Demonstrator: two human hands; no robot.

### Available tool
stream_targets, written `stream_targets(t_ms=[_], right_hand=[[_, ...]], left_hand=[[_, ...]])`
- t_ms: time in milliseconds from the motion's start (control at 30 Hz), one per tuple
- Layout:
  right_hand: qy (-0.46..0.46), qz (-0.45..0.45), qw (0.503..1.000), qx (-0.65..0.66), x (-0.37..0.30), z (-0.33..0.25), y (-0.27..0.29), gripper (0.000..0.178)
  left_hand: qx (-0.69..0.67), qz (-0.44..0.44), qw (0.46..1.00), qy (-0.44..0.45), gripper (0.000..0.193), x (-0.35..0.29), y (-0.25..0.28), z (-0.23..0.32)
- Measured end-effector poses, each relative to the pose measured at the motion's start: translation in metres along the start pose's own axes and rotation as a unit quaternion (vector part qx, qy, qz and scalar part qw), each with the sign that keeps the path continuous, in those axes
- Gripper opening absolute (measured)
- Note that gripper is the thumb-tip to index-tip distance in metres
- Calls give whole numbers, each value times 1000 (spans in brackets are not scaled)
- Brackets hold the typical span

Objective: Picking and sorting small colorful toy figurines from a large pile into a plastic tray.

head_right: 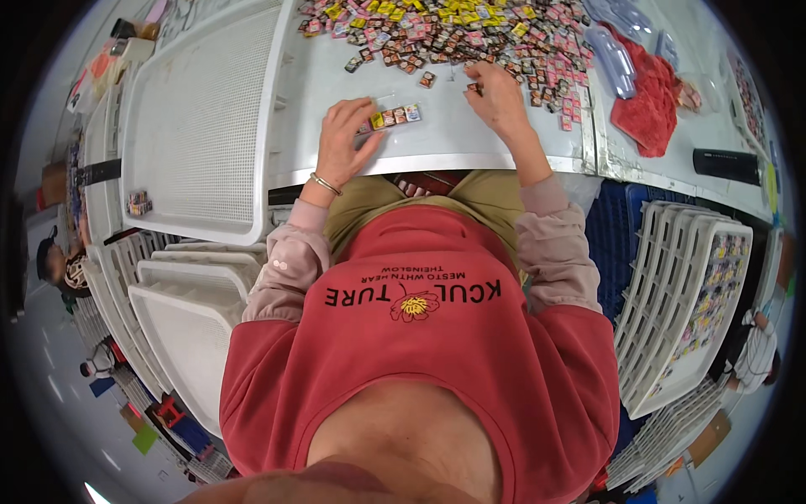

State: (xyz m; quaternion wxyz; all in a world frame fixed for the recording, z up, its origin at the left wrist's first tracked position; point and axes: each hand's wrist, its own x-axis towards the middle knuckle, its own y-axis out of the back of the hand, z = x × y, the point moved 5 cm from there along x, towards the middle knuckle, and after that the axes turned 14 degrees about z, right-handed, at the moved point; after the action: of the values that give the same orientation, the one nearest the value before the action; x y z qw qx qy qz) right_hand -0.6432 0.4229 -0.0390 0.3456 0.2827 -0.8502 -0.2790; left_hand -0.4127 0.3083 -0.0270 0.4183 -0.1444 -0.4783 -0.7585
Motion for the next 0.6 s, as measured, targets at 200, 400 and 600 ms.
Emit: stream_targets(t_ms=[200, 400, 600], right_hand=[[-117, -147, 930, 315, 8, -44, -59, 14], [49, -122, 982, 135, -4, -95, -87, 9], [154, -95, 982, 56, -7, -102, -86, 8]], left_hand=[[19, -5, 1000, -18, 37, -11, -3, 0], [13, 23, 1000, 12, 39, -18, -5, 1], [1, 30, 999, 27, 41, -15, 1, 4]])
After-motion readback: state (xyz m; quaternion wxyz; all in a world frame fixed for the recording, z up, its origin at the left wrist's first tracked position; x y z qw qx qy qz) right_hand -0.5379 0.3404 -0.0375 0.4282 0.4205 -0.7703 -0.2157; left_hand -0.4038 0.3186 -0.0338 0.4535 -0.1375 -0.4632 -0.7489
